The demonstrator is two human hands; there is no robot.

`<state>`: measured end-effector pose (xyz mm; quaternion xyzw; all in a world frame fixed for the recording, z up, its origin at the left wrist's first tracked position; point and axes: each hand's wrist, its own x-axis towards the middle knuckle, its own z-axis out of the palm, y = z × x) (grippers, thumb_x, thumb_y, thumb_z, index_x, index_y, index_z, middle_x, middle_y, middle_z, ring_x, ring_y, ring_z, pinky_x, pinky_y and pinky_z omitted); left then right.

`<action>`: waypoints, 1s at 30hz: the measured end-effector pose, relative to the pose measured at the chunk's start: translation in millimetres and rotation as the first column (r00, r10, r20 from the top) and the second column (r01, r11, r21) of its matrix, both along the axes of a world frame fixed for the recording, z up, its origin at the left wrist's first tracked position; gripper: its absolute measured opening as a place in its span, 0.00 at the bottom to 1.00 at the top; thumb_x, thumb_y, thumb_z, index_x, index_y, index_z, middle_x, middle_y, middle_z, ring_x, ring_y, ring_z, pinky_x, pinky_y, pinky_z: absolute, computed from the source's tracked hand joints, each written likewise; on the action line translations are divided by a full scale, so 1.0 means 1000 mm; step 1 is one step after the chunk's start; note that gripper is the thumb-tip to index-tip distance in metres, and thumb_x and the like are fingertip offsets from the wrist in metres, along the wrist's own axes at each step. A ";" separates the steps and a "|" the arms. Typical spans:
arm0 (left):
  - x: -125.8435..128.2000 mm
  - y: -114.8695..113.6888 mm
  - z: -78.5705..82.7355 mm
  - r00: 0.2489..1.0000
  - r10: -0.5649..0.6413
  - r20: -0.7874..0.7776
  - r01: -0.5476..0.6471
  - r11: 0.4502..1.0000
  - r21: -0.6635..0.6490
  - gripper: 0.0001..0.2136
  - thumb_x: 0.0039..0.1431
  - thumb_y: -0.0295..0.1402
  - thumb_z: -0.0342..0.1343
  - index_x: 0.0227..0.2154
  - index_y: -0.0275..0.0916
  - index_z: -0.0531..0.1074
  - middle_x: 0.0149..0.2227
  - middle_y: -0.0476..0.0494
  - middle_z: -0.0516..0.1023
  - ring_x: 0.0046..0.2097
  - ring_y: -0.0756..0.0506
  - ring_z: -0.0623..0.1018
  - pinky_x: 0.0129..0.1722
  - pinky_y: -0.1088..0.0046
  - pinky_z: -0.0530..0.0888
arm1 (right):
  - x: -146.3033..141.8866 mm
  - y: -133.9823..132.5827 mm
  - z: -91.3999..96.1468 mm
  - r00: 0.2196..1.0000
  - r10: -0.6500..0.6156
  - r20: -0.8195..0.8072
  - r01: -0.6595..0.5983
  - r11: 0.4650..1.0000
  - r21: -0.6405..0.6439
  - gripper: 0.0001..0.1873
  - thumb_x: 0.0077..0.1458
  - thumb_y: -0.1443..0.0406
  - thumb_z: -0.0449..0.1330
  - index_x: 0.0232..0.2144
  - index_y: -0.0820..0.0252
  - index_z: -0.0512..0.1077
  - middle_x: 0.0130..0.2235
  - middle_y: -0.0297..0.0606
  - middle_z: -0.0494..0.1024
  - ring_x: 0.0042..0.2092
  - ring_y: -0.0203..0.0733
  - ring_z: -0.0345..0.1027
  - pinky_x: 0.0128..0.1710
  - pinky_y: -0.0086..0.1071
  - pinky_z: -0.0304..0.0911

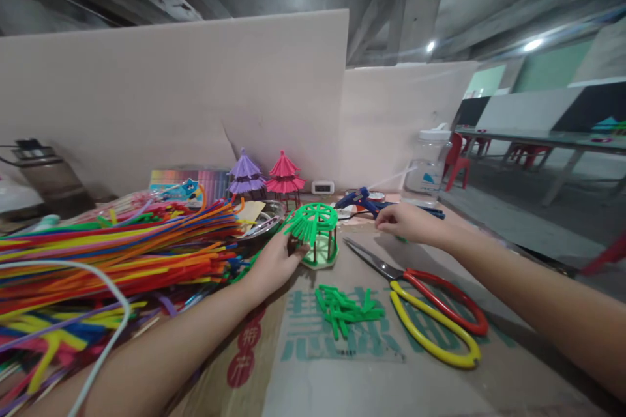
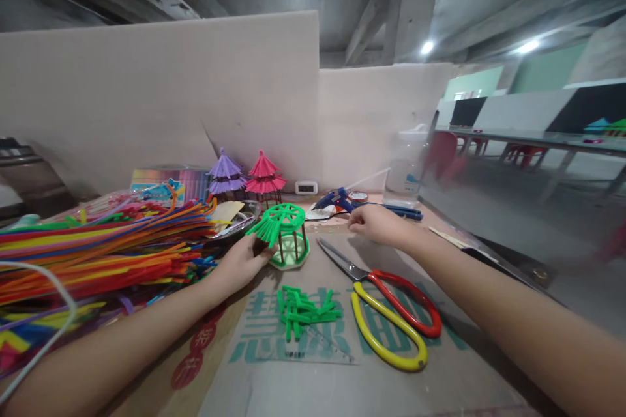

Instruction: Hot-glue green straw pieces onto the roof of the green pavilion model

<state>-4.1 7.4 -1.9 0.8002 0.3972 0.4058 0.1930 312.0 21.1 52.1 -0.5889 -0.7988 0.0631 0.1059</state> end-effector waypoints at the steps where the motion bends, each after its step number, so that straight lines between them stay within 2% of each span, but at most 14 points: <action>1: 0.000 0.000 0.000 1.000 -0.006 -0.013 0.006 1.000 -0.006 0.09 0.61 0.39 0.55 0.33 0.38 0.72 0.31 0.45 0.79 0.46 0.40 0.78 0.53 0.61 0.73 | -0.003 -0.010 0.002 0.999 0.046 -0.015 -0.046 0.998 -0.046 0.11 0.56 0.64 0.57 0.35 0.58 0.79 0.36 0.38 0.83 0.37 0.42 0.75 0.35 0.29 0.63; 3: 0.000 0.000 0.001 0.999 -0.018 -0.041 0.017 1.000 -0.020 0.10 0.62 0.40 0.54 0.35 0.38 0.72 0.32 0.45 0.79 0.47 0.40 0.78 0.54 0.60 0.73 | -0.011 -0.031 0.005 0.988 0.140 -0.057 -0.147 0.981 -0.129 0.10 0.55 0.63 0.58 0.34 0.55 0.80 0.34 0.33 0.82 0.35 0.40 0.74 0.32 0.27 0.62; 5: 0.000 0.000 0.002 0.998 -0.020 -0.051 0.019 0.999 -0.027 0.10 0.62 0.40 0.54 0.36 0.38 0.73 0.33 0.44 0.80 0.48 0.40 0.78 0.54 0.60 0.72 | -0.019 -0.050 0.005 0.955 0.257 -0.150 -0.284 0.939 -0.195 0.10 0.55 0.63 0.58 0.37 0.53 0.80 0.35 0.33 0.82 0.35 0.40 0.74 0.31 0.28 0.61; 8: 0.000 0.001 0.001 0.998 -0.025 -0.062 0.023 0.999 -0.035 0.09 0.62 0.39 0.53 0.36 0.38 0.73 0.33 0.44 0.81 0.49 0.39 0.78 0.55 0.59 0.72 | -0.028 -0.069 0.004 0.906 0.393 -0.157 -0.413 0.901 -0.132 0.11 0.55 0.66 0.58 0.37 0.51 0.79 0.38 0.33 0.82 0.37 0.41 0.74 0.33 0.29 0.61; 10: 0.000 0.001 0.000 0.998 -0.022 -0.067 0.020 0.999 -0.035 0.10 0.63 0.39 0.53 0.37 0.38 0.74 0.34 0.44 0.81 0.48 0.39 0.78 0.54 0.59 0.73 | -0.026 -0.068 0.005 0.928 0.369 -0.059 -0.371 0.929 -0.019 0.11 0.55 0.68 0.58 0.34 0.51 0.79 0.38 0.35 0.82 0.37 0.42 0.73 0.33 0.30 0.59; 12: -0.001 0.002 -0.001 0.997 -0.014 -0.072 0.011 0.999 -0.033 0.11 0.63 0.40 0.53 0.39 0.38 0.74 0.35 0.44 0.81 0.47 0.39 0.79 0.53 0.60 0.73 | -0.015 -0.058 0.009 0.973 0.229 0.022 -0.230 0.968 0.103 0.11 0.55 0.70 0.57 0.32 0.53 0.80 0.35 0.37 0.82 0.36 0.44 0.73 0.33 0.31 0.57; 14: -0.001 0.002 -0.001 0.997 -0.005 -0.075 0.003 1.000 -0.030 0.12 0.62 0.40 0.53 0.39 0.37 0.73 0.36 0.43 0.81 0.45 0.40 0.79 0.52 0.60 0.74 | 0.004 -0.041 0.011 0.997 0.053 0.048 -0.060 0.984 0.167 0.10 0.56 0.68 0.58 0.32 0.54 0.80 0.35 0.39 0.82 0.35 0.45 0.73 0.33 0.31 0.56; 17: 0.000 0.002 0.001 0.997 -0.003 -0.074 0.001 1.000 -0.029 0.11 0.62 0.40 0.54 0.38 0.37 0.73 0.36 0.44 0.81 0.44 0.40 0.79 0.51 0.61 0.74 | 0.030 -0.017 0.008 0.995 -0.086 0.044 0.080 0.991 0.111 0.08 0.55 0.65 0.60 0.33 0.55 0.80 0.34 0.40 0.82 0.34 0.44 0.72 0.31 0.31 0.55; 20: 0.001 0.001 0.003 0.997 -0.007 -0.081 0.004 0.999 -0.036 0.11 0.62 0.40 0.53 0.37 0.38 0.73 0.35 0.44 0.81 0.42 0.40 0.79 0.48 0.63 0.75 | 0.035 -0.010 0.001 0.996 -0.083 0.030 0.080 0.994 0.073 0.09 0.57 0.64 0.59 0.34 0.57 0.80 0.32 0.39 0.82 0.32 0.43 0.71 0.29 0.30 0.55; 22: 0.001 0.000 0.004 0.996 0.007 -0.088 -0.010 1.000 -0.027 0.10 0.62 0.40 0.53 0.35 0.38 0.73 0.34 0.44 0.81 0.41 0.40 0.79 0.48 0.63 0.75 | 0.024 -0.018 -0.001 1.000 -0.008 -0.010 0.008 0.999 0.032 0.09 0.57 0.63 0.59 0.35 0.55 0.79 0.33 0.36 0.82 0.33 0.41 0.72 0.30 0.29 0.57; 24: 0.001 -0.001 0.004 0.996 0.018 -0.089 -0.020 1.000 -0.019 0.10 0.61 0.40 0.54 0.35 0.38 0.73 0.34 0.44 0.81 0.42 0.40 0.79 0.49 0.63 0.75 | 0.005 -0.034 0.000 0.986 0.144 -0.088 -0.147 0.989 -0.028 0.09 0.58 0.63 0.58 0.36 0.53 0.79 0.36 0.34 0.82 0.35 0.40 0.73 0.32 0.28 0.59; 27: 0.001 0.000 0.002 0.998 -0.005 -0.070 0.002 0.999 -0.037 0.11 0.62 0.39 0.54 0.38 0.37 0.74 0.37 0.43 0.81 0.44 0.40 0.79 0.51 0.62 0.75 | -0.022 -0.062 0.005 0.899 0.401 -0.178 -0.426 0.894 -0.138 0.11 0.58 0.64 0.58 0.40 0.51 0.79 0.40 0.34 0.81 0.39 0.41 0.73 0.36 0.29 0.62; 28: 0.001 0.000 0.001 0.998 -0.016 -0.064 0.013 0.999 -0.047 0.12 0.62 0.39 0.54 0.39 0.37 0.74 0.39 0.43 0.81 0.44 0.40 0.79 0.51 0.61 0.74 | -0.029 -0.070 0.006 0.879 0.444 -0.174 -0.471 0.866 -0.166 0.12 0.58 0.66 0.58 0.42 0.51 0.79 0.42 0.35 0.80 0.40 0.40 0.73 0.37 0.29 0.62; 30: 0.000 0.001 0.000 0.998 -0.034 -0.057 0.031 0.998 -0.056 0.12 0.63 0.39 0.53 0.41 0.36 0.75 0.40 0.42 0.82 0.46 0.40 0.79 0.53 0.60 0.74 | -0.040 -0.081 0.004 0.870 0.468 -0.152 -0.490 0.852 -0.182 0.12 0.56 0.69 0.58 0.41 0.52 0.78 0.43 0.35 0.79 0.40 0.40 0.72 0.38 0.30 0.62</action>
